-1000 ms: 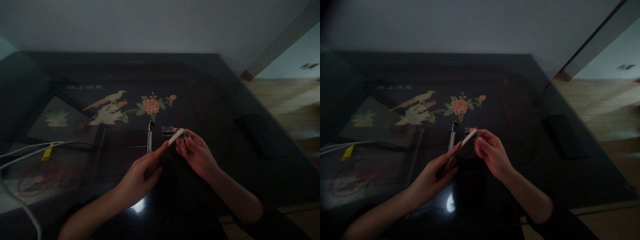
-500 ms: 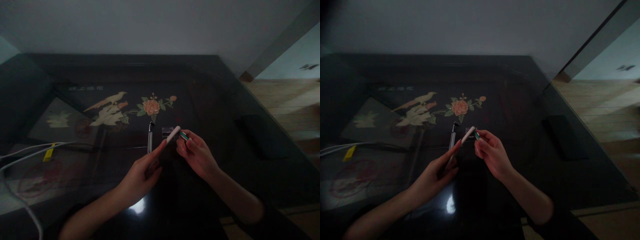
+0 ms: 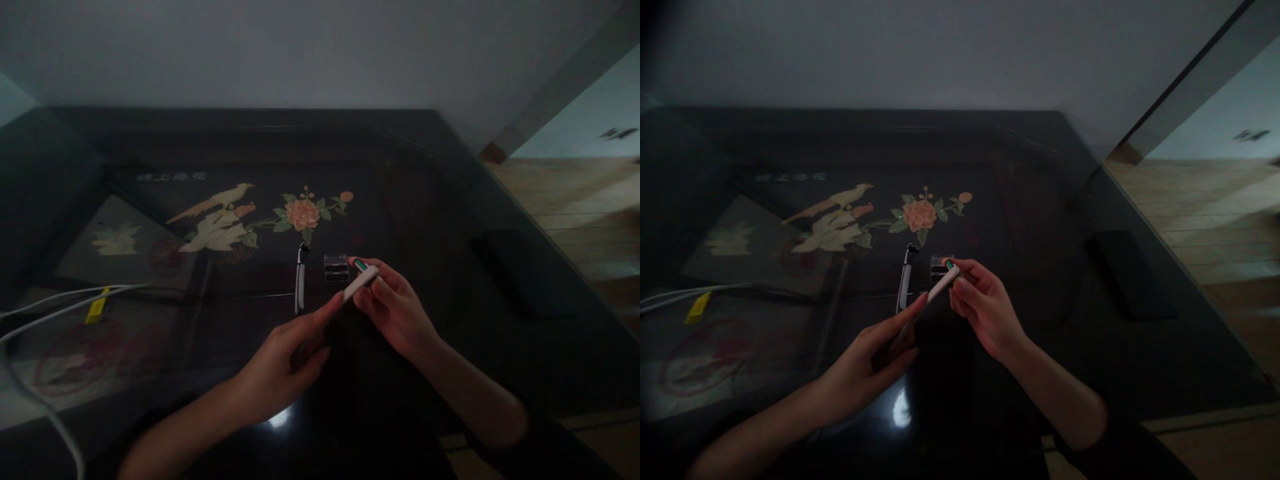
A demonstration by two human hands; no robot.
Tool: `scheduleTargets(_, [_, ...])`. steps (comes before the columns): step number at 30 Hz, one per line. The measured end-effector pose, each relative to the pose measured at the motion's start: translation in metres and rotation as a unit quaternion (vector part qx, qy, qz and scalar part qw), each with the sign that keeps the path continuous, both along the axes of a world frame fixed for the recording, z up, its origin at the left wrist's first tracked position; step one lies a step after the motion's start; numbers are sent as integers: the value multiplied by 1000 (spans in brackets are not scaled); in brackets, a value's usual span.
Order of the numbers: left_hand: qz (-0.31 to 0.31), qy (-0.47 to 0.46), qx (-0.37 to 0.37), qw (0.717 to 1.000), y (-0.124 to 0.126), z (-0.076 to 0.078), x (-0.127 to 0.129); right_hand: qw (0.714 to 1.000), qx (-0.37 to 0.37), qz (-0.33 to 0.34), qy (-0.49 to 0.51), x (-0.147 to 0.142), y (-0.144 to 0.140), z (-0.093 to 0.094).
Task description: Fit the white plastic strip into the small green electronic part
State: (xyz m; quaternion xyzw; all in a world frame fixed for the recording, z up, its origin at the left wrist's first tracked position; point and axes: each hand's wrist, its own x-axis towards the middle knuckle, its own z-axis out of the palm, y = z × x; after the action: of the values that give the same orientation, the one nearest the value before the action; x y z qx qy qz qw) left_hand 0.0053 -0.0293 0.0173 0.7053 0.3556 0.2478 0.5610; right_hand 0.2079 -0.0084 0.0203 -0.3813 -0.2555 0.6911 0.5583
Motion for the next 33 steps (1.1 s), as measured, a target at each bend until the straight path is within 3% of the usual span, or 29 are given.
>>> scheduleTargets(15, [67, 80, 31, 994, 5, -6, 1, 998, 52, 23, -5, 0, -1, -5])
scheduleTargets(25, [31, 42, 0, 999, 3, 5, 3, 999, 43, 10, -23, 0, -1, -2])
scheduleTargets(33, [-23, 0, -1, 1000, 0, 1, 0, 1000, 16, 4, -21, 2, -1, -1])
